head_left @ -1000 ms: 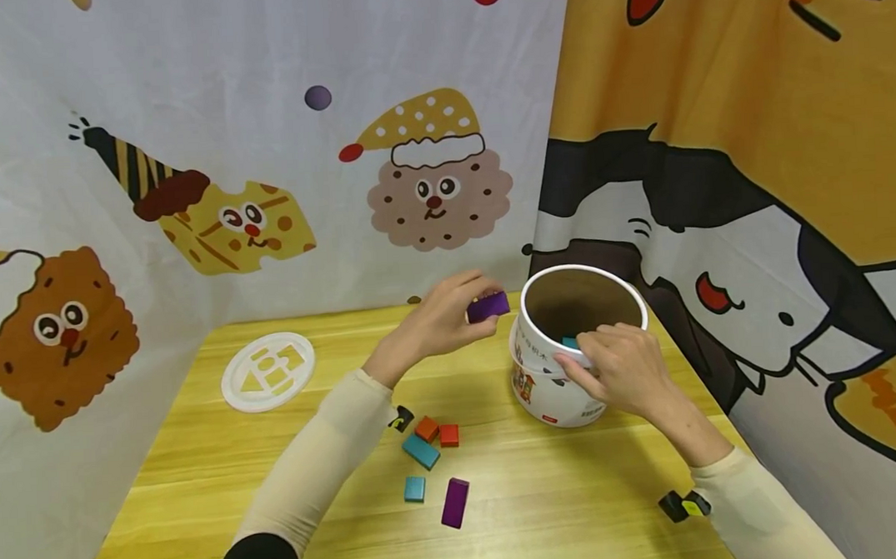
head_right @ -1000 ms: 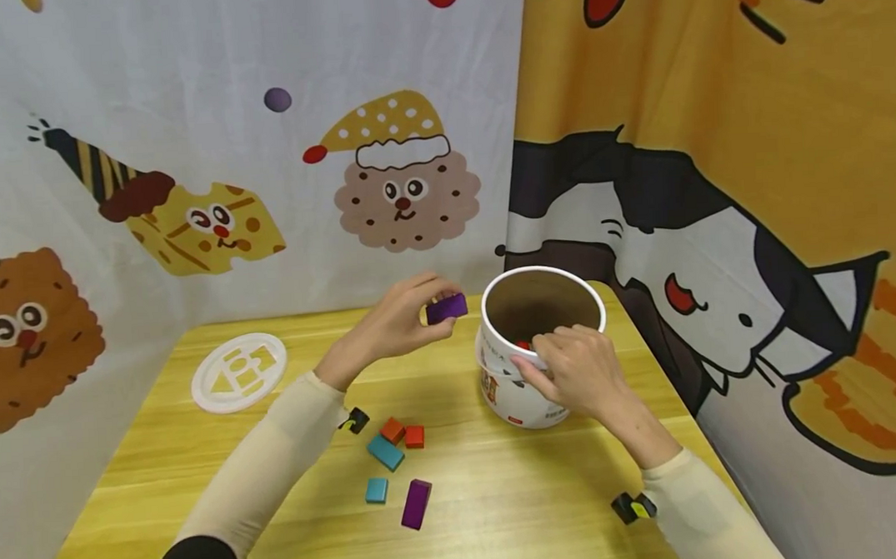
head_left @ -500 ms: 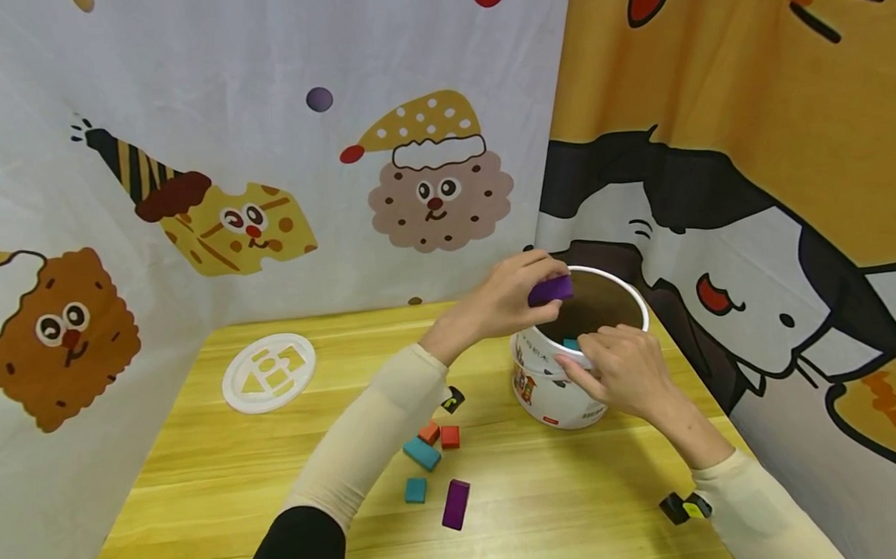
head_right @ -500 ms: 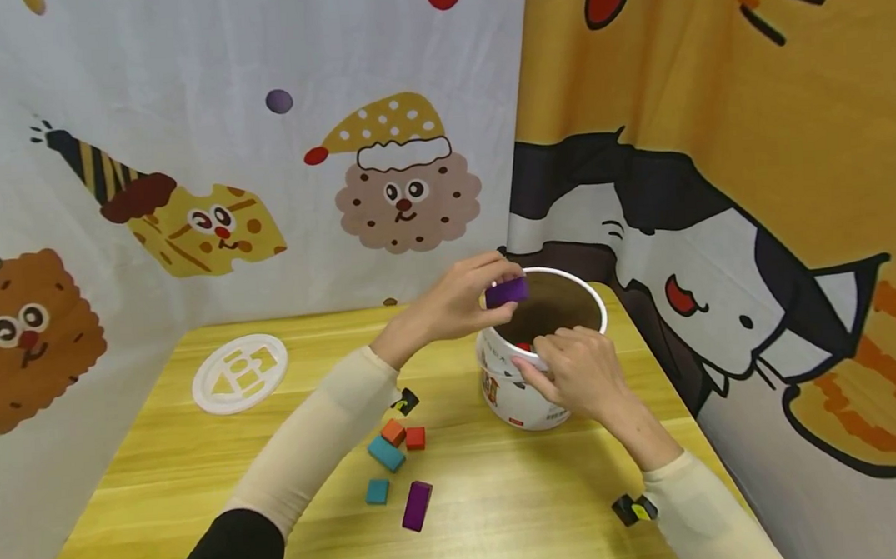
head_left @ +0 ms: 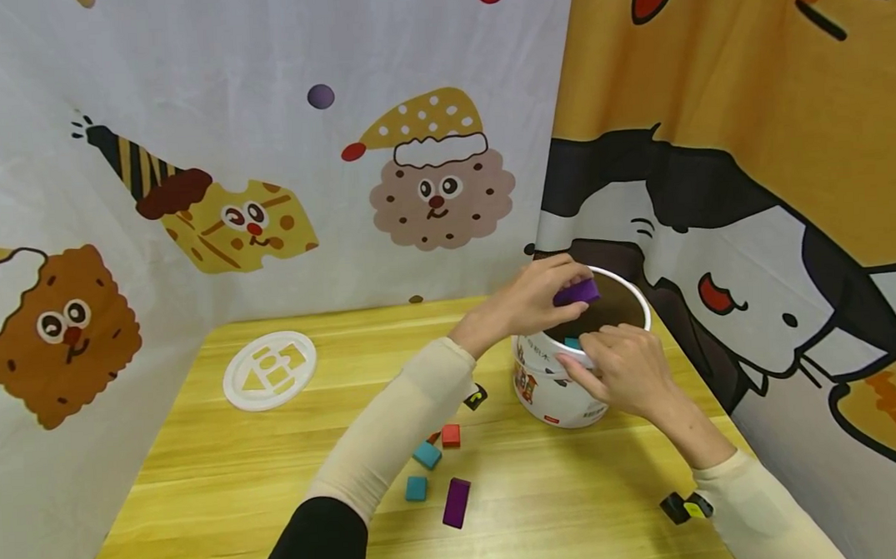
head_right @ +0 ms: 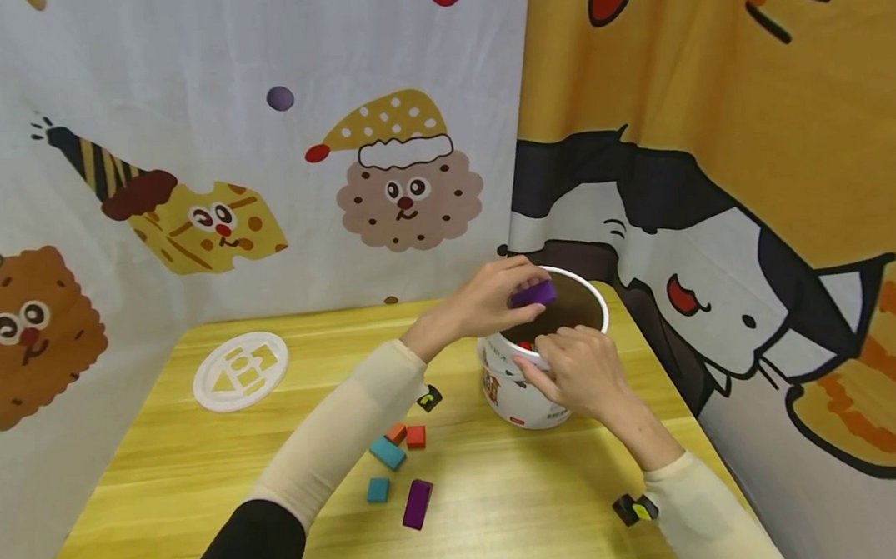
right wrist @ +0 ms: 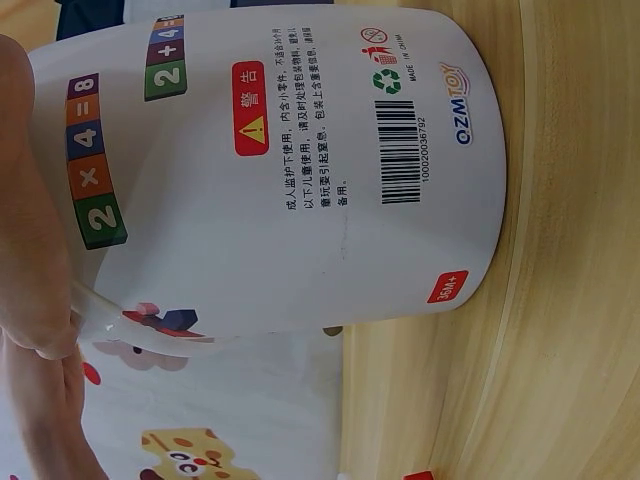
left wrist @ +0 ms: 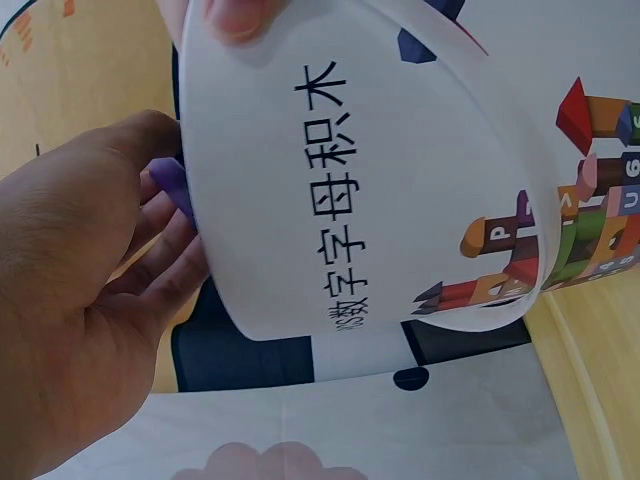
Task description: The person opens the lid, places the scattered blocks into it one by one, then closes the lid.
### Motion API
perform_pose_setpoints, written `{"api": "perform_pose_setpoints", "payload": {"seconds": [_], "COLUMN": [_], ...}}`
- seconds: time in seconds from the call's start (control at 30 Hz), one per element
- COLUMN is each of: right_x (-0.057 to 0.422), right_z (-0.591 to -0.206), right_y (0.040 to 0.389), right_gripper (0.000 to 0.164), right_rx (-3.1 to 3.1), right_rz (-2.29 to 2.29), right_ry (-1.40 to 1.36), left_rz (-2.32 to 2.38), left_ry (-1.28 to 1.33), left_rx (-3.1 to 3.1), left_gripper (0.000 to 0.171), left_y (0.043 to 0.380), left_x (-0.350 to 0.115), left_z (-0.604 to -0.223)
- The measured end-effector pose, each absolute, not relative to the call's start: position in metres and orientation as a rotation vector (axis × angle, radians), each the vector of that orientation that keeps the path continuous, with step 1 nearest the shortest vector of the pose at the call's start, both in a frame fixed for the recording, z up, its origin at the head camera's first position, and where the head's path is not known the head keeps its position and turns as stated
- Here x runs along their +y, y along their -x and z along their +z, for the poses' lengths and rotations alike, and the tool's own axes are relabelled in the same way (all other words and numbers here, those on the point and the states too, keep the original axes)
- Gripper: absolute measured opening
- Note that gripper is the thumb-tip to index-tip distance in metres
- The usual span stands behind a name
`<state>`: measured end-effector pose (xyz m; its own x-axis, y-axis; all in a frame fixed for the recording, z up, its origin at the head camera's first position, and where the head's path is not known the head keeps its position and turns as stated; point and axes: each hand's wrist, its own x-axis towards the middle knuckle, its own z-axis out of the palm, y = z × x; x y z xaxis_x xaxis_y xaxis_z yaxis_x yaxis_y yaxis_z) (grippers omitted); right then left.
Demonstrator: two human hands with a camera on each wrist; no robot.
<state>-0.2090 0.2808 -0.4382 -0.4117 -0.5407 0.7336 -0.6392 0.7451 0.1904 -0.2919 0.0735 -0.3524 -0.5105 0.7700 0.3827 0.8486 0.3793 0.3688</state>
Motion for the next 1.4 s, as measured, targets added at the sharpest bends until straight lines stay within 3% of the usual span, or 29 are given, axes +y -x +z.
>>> {"api": "perform_pose_setpoints", "payload": {"seconds": [0.57,1.1,1.4], "right_x": [0.283,0.282,0.282], "right_z": [-0.440,-0.437,-0.437], "right_y": [0.211,0.210,0.208], "right_gripper": [0.064,0.065,0.065], "right_rx": [-2.090,-2.133,-2.170], "right_rz": [0.121,0.126,0.142], "right_ry": [-0.904,-0.877,-0.867], "left_rz": [-0.778,-0.783,-0.715], "left_ry": [1.412,1.261,1.185], "left_rx": [-2.517,-2.574,-2.650], "left_gripper": [0.062,0.072,0.071], "left_y": [0.294,0.287,0.267], "left_x": [0.061,-0.003,-0.060], "left_z": [-0.365,-0.373,-0.403]}}
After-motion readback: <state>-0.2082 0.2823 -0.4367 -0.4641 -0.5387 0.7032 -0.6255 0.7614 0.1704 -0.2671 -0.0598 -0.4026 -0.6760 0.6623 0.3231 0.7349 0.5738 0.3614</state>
